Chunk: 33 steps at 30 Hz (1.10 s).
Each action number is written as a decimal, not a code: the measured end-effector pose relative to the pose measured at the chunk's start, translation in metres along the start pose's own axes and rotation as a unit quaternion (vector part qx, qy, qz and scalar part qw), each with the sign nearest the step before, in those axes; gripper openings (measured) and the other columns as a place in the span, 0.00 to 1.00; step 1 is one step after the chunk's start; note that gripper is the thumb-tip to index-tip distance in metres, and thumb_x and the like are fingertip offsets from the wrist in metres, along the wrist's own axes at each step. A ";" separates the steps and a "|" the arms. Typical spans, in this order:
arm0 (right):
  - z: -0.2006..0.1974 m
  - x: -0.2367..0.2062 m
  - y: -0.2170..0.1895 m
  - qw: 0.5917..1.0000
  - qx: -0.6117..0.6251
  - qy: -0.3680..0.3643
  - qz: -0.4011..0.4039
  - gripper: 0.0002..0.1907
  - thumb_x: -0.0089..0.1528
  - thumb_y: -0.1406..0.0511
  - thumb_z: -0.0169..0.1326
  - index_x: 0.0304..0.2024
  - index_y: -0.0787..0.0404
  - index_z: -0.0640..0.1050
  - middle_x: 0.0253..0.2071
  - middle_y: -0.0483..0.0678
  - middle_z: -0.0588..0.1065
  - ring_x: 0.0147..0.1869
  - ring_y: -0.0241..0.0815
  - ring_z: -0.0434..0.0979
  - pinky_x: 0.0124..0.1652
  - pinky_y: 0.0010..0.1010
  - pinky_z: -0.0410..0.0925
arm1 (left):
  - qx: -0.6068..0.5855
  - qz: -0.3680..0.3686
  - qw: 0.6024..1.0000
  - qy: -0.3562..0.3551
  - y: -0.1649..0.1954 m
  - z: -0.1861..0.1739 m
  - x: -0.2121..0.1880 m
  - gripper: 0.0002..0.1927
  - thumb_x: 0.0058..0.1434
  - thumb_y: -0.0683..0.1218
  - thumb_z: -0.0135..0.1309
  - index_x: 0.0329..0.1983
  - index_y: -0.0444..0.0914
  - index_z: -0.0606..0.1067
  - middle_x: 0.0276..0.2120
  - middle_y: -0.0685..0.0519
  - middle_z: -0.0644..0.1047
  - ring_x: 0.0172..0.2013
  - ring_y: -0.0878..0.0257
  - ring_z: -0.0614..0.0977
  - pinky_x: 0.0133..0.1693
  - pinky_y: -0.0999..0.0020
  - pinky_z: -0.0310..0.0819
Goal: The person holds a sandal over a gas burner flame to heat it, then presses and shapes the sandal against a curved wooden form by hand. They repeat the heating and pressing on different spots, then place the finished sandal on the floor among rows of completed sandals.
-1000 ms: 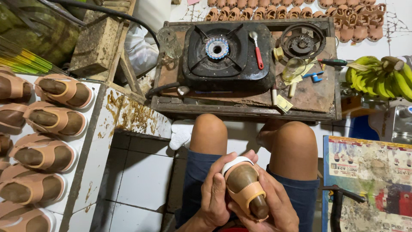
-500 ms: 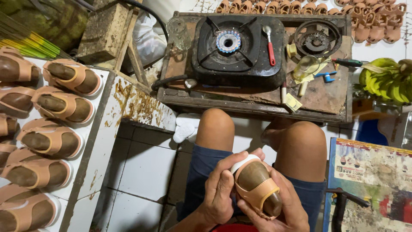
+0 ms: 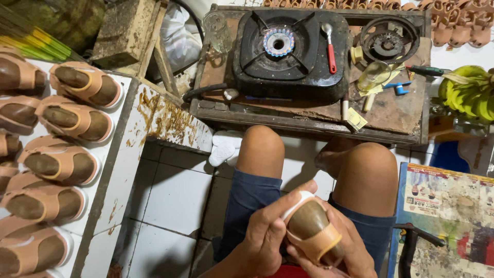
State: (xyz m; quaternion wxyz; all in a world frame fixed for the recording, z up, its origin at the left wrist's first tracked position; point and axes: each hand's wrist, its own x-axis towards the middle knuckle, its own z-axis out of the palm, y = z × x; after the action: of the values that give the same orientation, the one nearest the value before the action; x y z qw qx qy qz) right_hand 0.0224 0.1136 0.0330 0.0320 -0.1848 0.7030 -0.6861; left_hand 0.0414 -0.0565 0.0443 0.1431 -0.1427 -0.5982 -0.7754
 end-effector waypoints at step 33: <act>-0.112 -0.054 0.017 0.953 0.126 -0.072 0.268 0.27 0.52 0.75 0.69 0.51 0.69 0.73 0.52 0.55 0.72 0.58 0.47 0.75 0.57 0.39 0.68 | -0.367 -0.452 0.810 -0.069 -0.033 0.031 -0.056 0.31 0.70 0.48 0.48 0.75 0.33 0.59 0.65 0.50 0.70 0.64 0.63 0.71 0.67 0.67 0.63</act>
State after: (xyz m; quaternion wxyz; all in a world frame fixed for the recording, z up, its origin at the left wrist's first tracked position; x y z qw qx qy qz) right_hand 0.0354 0.2371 0.0111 0.2880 -0.0334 0.6301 -0.7203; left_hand 0.0817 -0.0160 0.0004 -0.3283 0.0488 -0.2743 -0.9026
